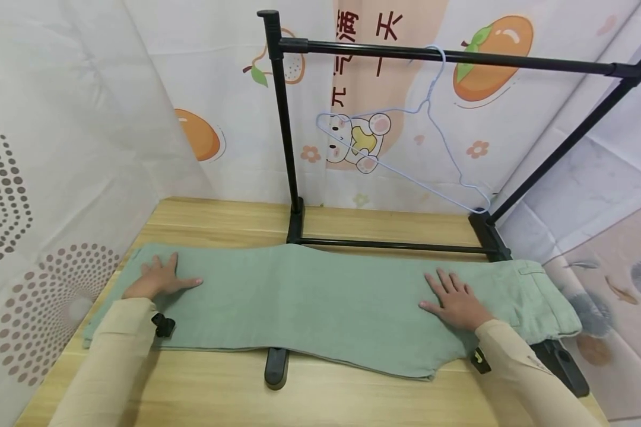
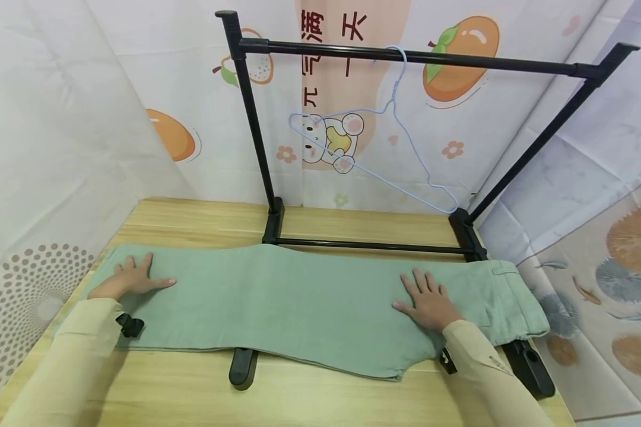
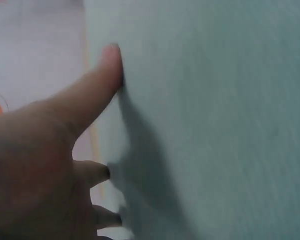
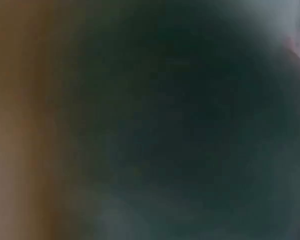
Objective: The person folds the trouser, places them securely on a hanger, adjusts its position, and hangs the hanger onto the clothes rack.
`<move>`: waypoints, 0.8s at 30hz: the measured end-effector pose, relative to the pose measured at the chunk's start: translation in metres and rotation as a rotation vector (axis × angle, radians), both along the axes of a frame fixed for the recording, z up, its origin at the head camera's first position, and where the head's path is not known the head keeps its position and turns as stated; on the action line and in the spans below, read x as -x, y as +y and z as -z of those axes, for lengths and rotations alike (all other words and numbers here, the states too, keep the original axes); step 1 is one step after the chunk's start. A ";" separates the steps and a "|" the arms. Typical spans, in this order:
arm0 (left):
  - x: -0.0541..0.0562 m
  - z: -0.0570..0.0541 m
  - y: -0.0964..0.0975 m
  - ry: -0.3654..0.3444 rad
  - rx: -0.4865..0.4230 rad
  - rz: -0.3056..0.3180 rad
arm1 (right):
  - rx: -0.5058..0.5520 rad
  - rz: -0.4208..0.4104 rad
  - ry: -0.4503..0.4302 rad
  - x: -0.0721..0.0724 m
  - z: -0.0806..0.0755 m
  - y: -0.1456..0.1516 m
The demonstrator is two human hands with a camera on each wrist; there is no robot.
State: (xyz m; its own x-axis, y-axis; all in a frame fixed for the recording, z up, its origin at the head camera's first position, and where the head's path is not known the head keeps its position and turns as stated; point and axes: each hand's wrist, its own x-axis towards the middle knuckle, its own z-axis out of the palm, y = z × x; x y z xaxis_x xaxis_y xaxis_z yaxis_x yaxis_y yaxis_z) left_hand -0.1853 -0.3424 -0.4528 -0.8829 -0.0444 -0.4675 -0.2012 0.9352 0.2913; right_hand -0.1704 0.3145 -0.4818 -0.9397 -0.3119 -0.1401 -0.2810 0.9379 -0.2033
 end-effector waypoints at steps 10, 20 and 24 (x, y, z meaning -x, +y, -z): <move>0.001 -0.003 -0.010 -0.065 -0.029 -0.027 | -0.025 0.193 -0.020 -0.001 0.014 0.063; 0.005 -0.003 -0.010 -0.073 -0.002 -0.031 | -0.030 0.212 -0.006 -0.004 0.018 0.080; -0.003 -0.006 0.007 -0.021 0.043 0.033 | -0.046 0.177 -0.046 -0.003 0.006 0.059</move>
